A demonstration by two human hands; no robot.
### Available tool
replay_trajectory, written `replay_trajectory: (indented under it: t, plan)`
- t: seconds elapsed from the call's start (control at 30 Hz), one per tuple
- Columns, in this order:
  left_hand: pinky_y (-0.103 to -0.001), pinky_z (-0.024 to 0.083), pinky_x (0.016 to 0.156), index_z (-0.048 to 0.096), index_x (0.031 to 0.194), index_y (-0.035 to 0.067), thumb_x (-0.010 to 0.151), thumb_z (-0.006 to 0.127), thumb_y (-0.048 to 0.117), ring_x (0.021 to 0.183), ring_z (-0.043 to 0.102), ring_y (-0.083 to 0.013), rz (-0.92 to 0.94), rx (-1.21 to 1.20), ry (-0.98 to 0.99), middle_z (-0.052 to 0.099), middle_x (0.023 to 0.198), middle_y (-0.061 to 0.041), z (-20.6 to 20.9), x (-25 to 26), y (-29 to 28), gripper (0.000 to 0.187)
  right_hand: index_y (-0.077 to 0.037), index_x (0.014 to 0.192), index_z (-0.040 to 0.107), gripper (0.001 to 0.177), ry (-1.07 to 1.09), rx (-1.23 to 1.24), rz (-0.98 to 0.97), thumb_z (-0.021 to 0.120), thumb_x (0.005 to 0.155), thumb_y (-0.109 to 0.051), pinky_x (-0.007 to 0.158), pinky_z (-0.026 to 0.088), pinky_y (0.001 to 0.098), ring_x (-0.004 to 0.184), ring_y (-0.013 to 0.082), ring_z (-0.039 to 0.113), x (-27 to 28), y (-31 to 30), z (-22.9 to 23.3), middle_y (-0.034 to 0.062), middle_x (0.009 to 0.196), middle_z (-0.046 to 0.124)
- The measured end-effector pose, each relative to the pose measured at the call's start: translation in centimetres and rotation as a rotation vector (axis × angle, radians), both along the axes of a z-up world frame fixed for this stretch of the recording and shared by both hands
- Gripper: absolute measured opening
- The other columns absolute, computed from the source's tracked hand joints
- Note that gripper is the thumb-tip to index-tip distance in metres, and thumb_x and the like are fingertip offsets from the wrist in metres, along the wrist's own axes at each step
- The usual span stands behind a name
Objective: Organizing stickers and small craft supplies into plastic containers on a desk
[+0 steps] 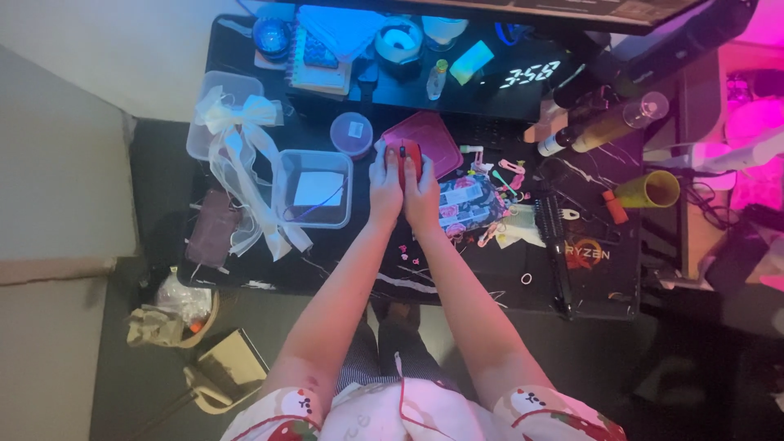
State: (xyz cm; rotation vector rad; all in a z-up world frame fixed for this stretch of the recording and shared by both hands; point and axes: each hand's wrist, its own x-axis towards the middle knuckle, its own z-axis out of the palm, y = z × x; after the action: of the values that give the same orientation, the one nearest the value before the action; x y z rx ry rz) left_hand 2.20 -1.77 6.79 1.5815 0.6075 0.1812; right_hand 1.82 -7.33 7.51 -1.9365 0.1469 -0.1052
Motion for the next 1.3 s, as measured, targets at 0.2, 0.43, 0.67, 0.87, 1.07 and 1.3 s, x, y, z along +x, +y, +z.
replay_trajectory:
  t: [0.2, 0.43, 0.67, 0.87, 1.07, 1.3]
  plan:
    - [-0.046, 0.032, 0.111, 0.044, 0.142, 0.02, 0.099, 0.049, 0.042, 0.13, 0.043, -0.0359, -0.214, 0.028, -0.066, 0.05, 0.135, -0.017, -4.5, 1.9, -3.6, 0.049, -0.006, 0.122, 0.051, 0.042, -0.047, 0.038, -0.144, 0.048, 0.099, -0.041, 0.087, 0.044, 0.0551, 0.1, 0.0508, 0.057, 0.1, -4.4, -0.8, 0.0306, 0.101, 0.061]
    - [-0.043, 0.033, 0.109, 0.045, 0.141, 0.015, 0.099, 0.049, 0.038, 0.124, 0.046, -0.037, -0.442, 0.083, -0.13, 0.054, 0.125, -0.019, -7.3, 1.9, -16.9, 0.048, -0.007, 0.122, 0.053, 0.039, -0.049, 0.043, -0.402, 0.049, 0.1, -0.039, 0.085, 0.045, 0.0508, 0.098, 0.0395, 0.061, -1.3, -16.7, -3.5, 0.025, 0.101, 0.062]
    - [-0.044, 0.031, 0.111, 0.039, 0.144, 0.011, 0.1, 0.046, 0.039, 0.129, 0.042, -0.0388, -0.807, -0.059, -0.093, 0.05, 0.13, -0.023, -8.0, -0.9, -30.4, 0.052, -0.01, 0.125, 0.052, 0.042, 0.01, -0.011, -0.694, 0.047, 0.099, -0.044, 0.09, 0.046, 0.0444, 0.104, 0.0356, 0.061, -5.7, -29.5, -3.4, 0.0198, 0.107, 0.061]
    - [-0.041, 0.028, 0.114, 0.036, 0.146, 0.013, 0.1, 0.047, 0.039, 0.135, 0.039, -0.0308, -1.085, -0.157, 0.042, 0.044, 0.142, -0.021, -10.1, -4.8, -41.4, 0.054, -0.011, 0.121, 0.056, 0.04, 0.021, -0.019, -0.92, 0.047, 0.1, -0.044, 0.087, 0.047, 0.0422, 0.101, 0.0326, 0.062, -10.5, -39.7, -5.4, 0.0174, 0.103, 0.063]
    - [-0.041, 0.032, 0.112, 0.043, 0.142, 0.01, 0.1, 0.046, 0.038, 0.132, 0.042, -0.0305, -1.171, -0.17, 0.102, 0.047, 0.14, -0.021, -12.3, -8.3, -48.8, 0.05, -0.007, 0.12, 0.056, 0.042, 0.087, -0.013, -1.078, 0.042, 0.102, -0.043, 0.088, 0.046, 0.0457, 0.104, 0.038, 0.059, -14.3, -46.7, -9.0, 0.0214, 0.105, 0.061]
    - [-0.036, 0.048, 0.098, 0.064, 0.122, 0.007, 0.097, 0.055, 0.018, 0.115, 0.059, -0.0276, -0.949, -0.024, 0.053, 0.063, 0.12, -0.017, -18.8, -8.3, -50.1, 0.029, -0.001, 0.127, 0.053, 0.046, 0.203, -0.008, -1.013, 0.041, 0.102, -0.038, 0.099, 0.041, 0.0537, 0.115, 0.0468, 0.052, -14.4, -49.0, -13.0, 0.0291, 0.118, 0.056]
